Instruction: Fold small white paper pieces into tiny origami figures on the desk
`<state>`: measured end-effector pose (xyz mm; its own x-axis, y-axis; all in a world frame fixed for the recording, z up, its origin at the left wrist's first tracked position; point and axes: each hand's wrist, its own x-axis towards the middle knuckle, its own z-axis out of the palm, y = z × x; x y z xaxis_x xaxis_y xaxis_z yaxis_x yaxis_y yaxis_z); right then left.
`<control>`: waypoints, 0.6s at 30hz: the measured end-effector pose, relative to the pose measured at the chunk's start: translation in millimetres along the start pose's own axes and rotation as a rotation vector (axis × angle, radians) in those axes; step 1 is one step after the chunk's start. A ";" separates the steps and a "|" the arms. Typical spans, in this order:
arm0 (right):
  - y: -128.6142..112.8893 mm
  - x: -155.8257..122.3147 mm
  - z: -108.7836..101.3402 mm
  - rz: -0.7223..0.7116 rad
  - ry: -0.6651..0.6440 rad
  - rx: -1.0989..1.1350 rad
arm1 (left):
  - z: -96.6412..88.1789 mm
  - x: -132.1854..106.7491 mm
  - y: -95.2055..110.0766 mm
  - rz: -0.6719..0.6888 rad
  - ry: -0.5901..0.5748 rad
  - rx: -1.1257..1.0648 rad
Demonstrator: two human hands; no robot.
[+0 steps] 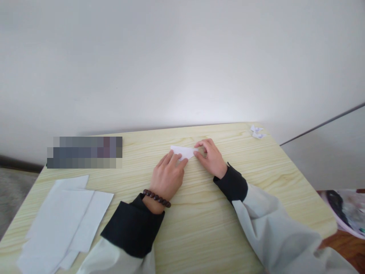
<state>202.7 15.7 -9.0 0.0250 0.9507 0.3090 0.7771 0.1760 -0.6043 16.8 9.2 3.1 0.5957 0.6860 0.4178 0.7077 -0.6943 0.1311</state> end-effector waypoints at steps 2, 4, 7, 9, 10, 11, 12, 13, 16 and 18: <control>1.3 0.3 0.0 -0.005 -0.004 -0.002 | -0.2 -1.3 -2.9 0.026 0.004 -0.021; 0.8 0.1 0.3 -0.010 0.003 -0.009 | -0.6 -2.1 -4.7 0.038 0.004 -0.024; -3.1 -1.4 1.8 -0.016 0.024 -0.056 | -0.6 -2.2 -4.9 0.041 0.010 -0.012; -6.5 -2.8 3.2 -0.030 0.027 -0.110 | -0.2 -1.7 -3.9 0.043 0.014 -0.004; -7.8 -3.5 3.9 -0.038 0.027 -0.134 | 0.2 -1.3 -3.2 0.042 0.019 0.000; -8.8 -4.0 4.3 -0.045 0.027 -0.150 | 0.5 -0.9 -2.6 0.039 0.023 0.003; -9.3 -4.3 4.5 -0.049 0.026 -0.159 | 0.8 -0.5 -1.9 0.034 0.027 0.006; -9.4 -4.5 4.4 -0.050 0.026 -0.160 | 0.9 -0.1 -1.2 0.028 0.028 0.008; -7.3 -3.7 2.6 -0.036 0.012 -0.132 | 0.7 0.9 0.4 0.015 0.013 0.006; -4.6 -2.7 0.9 -0.015 -0.007 -0.090 | 0.4 1.1 0.7 0.007 0.008 0.008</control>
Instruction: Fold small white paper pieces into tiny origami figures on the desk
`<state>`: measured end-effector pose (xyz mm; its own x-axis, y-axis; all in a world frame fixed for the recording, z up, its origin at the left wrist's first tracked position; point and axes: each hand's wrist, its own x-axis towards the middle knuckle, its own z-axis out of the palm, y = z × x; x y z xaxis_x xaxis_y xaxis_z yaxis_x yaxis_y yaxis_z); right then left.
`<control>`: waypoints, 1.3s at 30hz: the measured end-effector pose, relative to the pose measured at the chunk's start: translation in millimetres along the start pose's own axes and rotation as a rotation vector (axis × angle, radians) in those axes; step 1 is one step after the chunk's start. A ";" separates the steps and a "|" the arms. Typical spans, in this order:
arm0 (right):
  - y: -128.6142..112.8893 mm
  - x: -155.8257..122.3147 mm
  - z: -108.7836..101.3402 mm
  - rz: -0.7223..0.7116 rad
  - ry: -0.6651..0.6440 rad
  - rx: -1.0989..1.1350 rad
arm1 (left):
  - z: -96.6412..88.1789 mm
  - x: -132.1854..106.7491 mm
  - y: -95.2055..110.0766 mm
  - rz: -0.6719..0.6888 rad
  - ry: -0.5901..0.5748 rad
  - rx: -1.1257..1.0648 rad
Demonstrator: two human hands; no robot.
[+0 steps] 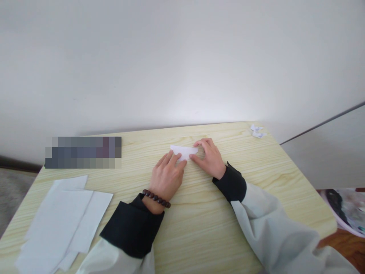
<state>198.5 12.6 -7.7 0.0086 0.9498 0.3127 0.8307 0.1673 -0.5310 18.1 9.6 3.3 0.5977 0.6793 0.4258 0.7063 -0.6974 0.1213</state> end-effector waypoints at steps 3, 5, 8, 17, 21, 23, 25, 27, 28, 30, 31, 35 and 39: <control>4.6 1.4 -1.9 0.023 -0.017 0.072 | -0.4 -0.4 -0.4 -0.010 -0.006 0.003; 6.7 1.9 -2.4 0.027 -0.014 0.104 | -0.9 -0.7 -0.7 -0.010 -0.005 0.003; 5.8 1.7 -1.7 0.023 0.006 0.105 | -2.0 -0.6 -0.4 -0.009 -0.005 0.005; -4.9 -1.3 1.7 0.001 0.000 -0.069 | -1.4 0.1 0.3 -0.023 -0.011 0.009; 0.4 0.2 -1.7 0.007 -0.040 0.006 | -0.6 -0.7 -0.1 -0.020 -0.005 0.015; 3.1 1.0 -3.1 0.008 -0.057 0.047 | -0.5 -1.3 -0.6 -0.022 0.001 0.015; 5.4 1.4 -3.9 0.008 -0.056 0.079 | -0.5 -1.9 -1.0 -0.023 0.000 0.009; 6.9 1.6 -4.3 0.004 -0.050 0.099 | -0.4 -2.4 -1.3 -0.023 -0.006 -0.001; 7.4 1.6 -4.3 0.002 -0.048 0.104 | -0.3 -2.6 -1.3 -0.026 -0.007 -0.007; 7.6 1.5 -4.1 -0.001 -0.044 0.104 | 0.3 -2.7 -1.4 -0.037 -0.001 -0.024; 7.1 1.4 -3.7 -0.004 -0.040 0.096 | 0.8 -2.5 -1.5 -0.044 0.003 -0.035; 2.5 -1.1 0.6 -0.039 -0.005 -0.038 | 2.9 -0.8 -4.3 -0.067 0.022 -0.111; -3.2 -4.7 4.7 -0.070 0.001 -0.139 | 4.9 2.1 -12.2 -0.096 0.023 -0.252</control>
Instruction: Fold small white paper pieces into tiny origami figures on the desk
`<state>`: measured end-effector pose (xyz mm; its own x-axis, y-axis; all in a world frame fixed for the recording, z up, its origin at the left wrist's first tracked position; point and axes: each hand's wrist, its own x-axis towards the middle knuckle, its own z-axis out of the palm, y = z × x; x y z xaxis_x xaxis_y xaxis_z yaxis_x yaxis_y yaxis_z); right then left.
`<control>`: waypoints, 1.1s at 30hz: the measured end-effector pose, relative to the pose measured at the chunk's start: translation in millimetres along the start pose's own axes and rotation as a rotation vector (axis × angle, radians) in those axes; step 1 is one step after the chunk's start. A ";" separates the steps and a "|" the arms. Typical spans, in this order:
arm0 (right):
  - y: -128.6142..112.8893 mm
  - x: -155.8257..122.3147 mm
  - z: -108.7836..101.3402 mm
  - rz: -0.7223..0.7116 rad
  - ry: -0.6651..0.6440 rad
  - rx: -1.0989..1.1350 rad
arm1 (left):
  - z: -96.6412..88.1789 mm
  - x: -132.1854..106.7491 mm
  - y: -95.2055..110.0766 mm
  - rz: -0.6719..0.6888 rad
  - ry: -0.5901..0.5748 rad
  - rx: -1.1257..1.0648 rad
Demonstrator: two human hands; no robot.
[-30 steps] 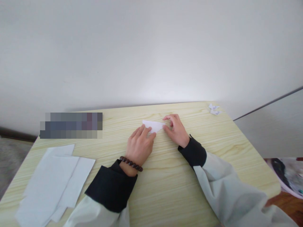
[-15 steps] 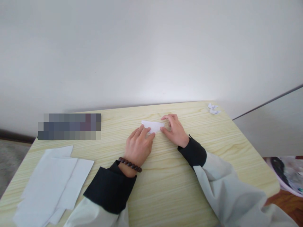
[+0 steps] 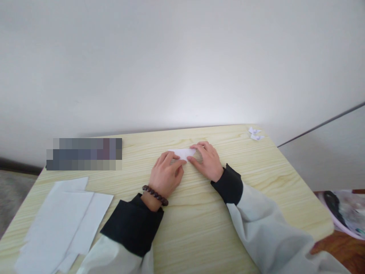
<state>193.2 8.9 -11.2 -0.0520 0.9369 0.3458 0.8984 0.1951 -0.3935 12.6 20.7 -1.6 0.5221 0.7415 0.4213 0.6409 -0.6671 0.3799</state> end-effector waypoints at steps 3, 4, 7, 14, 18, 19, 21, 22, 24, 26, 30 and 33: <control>-2.7 -0.8 -0.6 -0.006 -0.006 -0.013 | 0.8 2.8 -6.9 -0.042 0.014 -0.096; -3.1 -0.7 -1.2 -0.006 -0.011 -0.013 | 1.3 3.4 -8.8 -0.054 0.030 -0.100; -2.7 -0.1 -3.3 -0.002 -0.033 0.002 | 2.7 3.7 -13.1 -0.132 0.072 0.035; 0.6 -0.1 -6.0 -0.023 -0.083 0.040 | 2.0 2.5 -14.2 -0.152 -0.005 0.159; 0.6 -0.4 -6.9 -0.040 -0.080 0.056 | 0.5 3.4 -12.8 -0.163 -0.027 0.145; 0.7 -0.5 -7.1 -0.047 -0.074 0.062 | 0.2 3.4 -12.5 -0.165 -0.031 0.140; 0.9 -0.7 -7.3 -0.064 -0.065 0.078 | -0.5 3.4 -12.2 -0.167 -0.030 0.128; 1.3 -0.7 -7.3 -0.073 -0.062 0.085 | -0.8 3.3 -12.0 -0.165 -0.024 0.121; 2.2 -0.8 -7.0 -0.089 -0.054 0.096 | -1.3 3.3 -11.8 -0.161 -0.014 0.108; 3.5 -0.7 -6.5 -0.111 -0.048 0.114 | -1.7 3.4 -11.7 -0.155 -0.019 0.096; 5.4 -0.2 -6.0 -0.172 -0.028 0.172 | -2.3 3.9 -11.9 -0.148 -0.051 0.090; 5.9 0.1 -6.0 -0.190 -0.002 0.186 | -2.4 3.6 -12.4 -0.150 -0.058 0.093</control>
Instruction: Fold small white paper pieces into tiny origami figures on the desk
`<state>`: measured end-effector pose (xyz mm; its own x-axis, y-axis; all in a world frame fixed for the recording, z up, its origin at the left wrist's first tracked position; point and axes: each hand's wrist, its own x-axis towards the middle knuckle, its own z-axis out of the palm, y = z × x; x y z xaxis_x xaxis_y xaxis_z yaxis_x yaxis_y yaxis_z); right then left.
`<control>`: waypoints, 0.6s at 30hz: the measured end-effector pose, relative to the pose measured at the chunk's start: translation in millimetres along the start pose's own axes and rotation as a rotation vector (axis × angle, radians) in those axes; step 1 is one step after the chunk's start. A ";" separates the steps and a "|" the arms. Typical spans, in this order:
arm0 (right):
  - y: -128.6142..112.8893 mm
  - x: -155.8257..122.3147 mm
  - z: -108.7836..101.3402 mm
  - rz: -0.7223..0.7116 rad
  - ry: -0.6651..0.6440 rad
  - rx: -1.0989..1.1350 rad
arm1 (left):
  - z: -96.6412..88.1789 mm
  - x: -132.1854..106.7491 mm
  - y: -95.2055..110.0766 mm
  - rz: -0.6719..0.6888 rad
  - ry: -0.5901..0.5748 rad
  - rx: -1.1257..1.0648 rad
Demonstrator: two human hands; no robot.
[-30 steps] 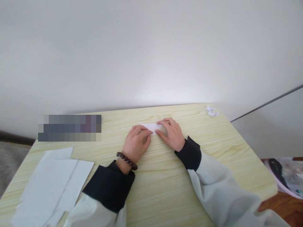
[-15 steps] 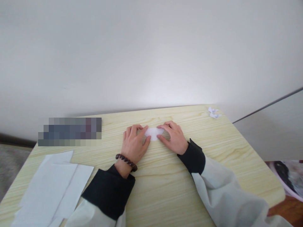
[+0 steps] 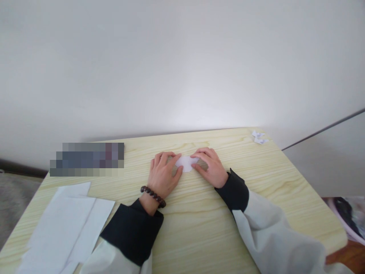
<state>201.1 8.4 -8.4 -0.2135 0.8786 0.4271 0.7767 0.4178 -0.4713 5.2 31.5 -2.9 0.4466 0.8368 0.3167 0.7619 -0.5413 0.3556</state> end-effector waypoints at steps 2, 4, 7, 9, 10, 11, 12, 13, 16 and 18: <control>0.3 0.0 0.2 -0.007 -0.001 0.004 | 0.2 -0.3 -0.4 0.005 0.002 -0.001; 0.6 -0.1 0.7 -0.011 -0.007 0.004 | 0.5 -0.6 -0.7 0.016 0.011 -0.006; 0.7 -0.4 1.4 0.013 -0.001 -0.017 | 0.6 -0.6 -0.4 0.037 0.023 -0.025; 0.3 -0.7 1.5 0.027 -0.009 -0.036 | 0.5 -0.3 0.1 0.044 0.023 -0.038; 0.1 -0.9 1.5 0.027 -0.017 -0.044 | 0.4 -0.1 0.3 0.043 0.022 -0.041; -0.2 -1.1 1.4 0.022 -0.025 -0.050 | 0.3 0.0 0.4 0.041 0.020 -0.042; -0.4 -1.3 1.3 0.015 -0.029 -0.055 | 0.3 0.1 0.5 0.038 0.018 -0.041; -0.7 -1.4 1.1 0.008 -0.030 -0.061 | 0.3 0.2 0.5 0.036 0.014 -0.039; -1.4 -1.8 0.8 -0.011 -0.033 -0.089 | 0.7 0.4 0.4 0.034 0.008 -0.032; -2.3 -1.9 0.5 -0.024 -0.038 -0.108 | 0.9 0.4 0.8 0.039 0.004 -0.029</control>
<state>199.4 5.9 -8.5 -0.2536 0.8778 0.4064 0.8303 0.4131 -0.3741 6.4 31.5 -3.2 0.4735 0.8148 0.3345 0.7302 -0.5755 0.3682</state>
